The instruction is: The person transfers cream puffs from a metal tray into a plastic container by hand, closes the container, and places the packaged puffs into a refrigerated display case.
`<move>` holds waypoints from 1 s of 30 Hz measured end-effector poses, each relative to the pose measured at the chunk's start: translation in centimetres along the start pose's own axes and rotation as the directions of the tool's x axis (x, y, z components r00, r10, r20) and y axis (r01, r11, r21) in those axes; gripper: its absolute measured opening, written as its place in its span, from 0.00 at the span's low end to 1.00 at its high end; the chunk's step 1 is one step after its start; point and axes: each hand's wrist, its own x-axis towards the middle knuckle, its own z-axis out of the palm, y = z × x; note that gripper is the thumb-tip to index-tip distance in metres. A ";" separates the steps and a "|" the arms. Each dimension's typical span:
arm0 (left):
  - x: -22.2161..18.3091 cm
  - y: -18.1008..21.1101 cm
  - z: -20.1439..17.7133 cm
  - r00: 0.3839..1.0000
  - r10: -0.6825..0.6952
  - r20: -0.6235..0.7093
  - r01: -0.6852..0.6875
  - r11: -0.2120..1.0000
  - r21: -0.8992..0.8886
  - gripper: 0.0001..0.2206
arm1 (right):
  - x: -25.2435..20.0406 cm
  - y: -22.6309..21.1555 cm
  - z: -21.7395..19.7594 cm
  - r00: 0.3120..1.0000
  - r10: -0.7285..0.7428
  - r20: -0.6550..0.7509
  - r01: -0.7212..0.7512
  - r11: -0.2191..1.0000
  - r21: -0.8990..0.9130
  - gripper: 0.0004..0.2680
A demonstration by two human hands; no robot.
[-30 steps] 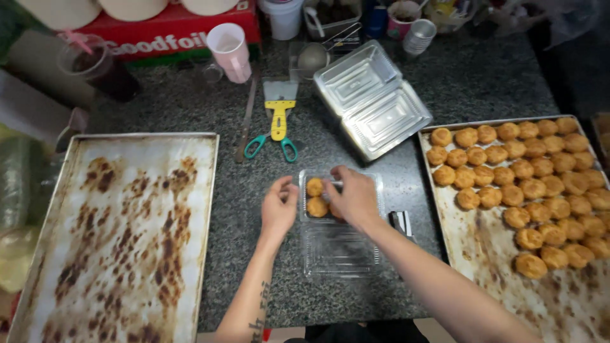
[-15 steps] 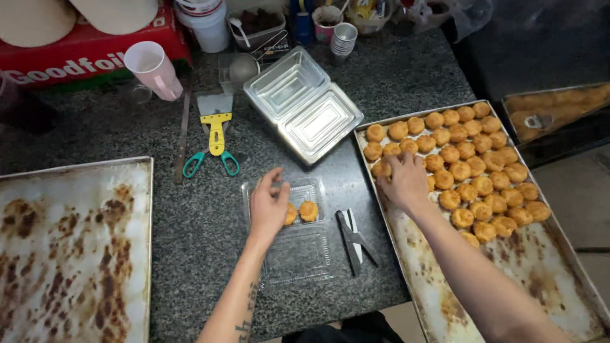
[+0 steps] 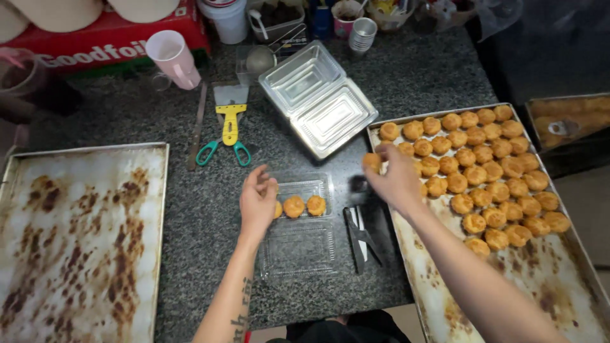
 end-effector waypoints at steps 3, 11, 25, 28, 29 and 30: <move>0.0 0.0 -1.5 0.998 0.027 -0.064 -0.024 0.998 0.051 0.19 | -0.1 -5.2 1.8 0.975 0.126 0.180 -0.147 0.984 0.106 0.19; -0.8 -2.5 -3.9 0.990 0.037 -0.137 0.003 0.960 0.280 0.18 | -2.2 -12.2 8.7 0.963 0.025 0.269 -0.046 0.996 0.071 0.18; 1.0 -0.4 -4.8 0.994 0.090 -0.069 -0.072 0.969 0.235 0.18 | -2.6 -10.5 8.5 0.968 0.092 0.233 -0.095 0.995 0.002 0.17; 1.5 3.1 -2.4 0.987 0.156 -0.035 -0.147 0.972 0.185 0.15 | -2.5 -7.7 4.9 0.986 0.102 0.132 -0.111 0.992 0.063 0.15; 1.5 4.4 -1.2 0.982 0.186 0.007 -0.185 0.966 0.178 0.14 | -2.6 -6.3 3.5 0.989 0.119 0.087 -0.125 0.990 0.067 0.14; 1.4 5.7 0.1 0.975 0.217 0.049 -0.223 0.960 0.170 0.12 | -2.6 -4.8 2.1 0.990 0.136 0.043 -0.138 0.988 0.070 0.13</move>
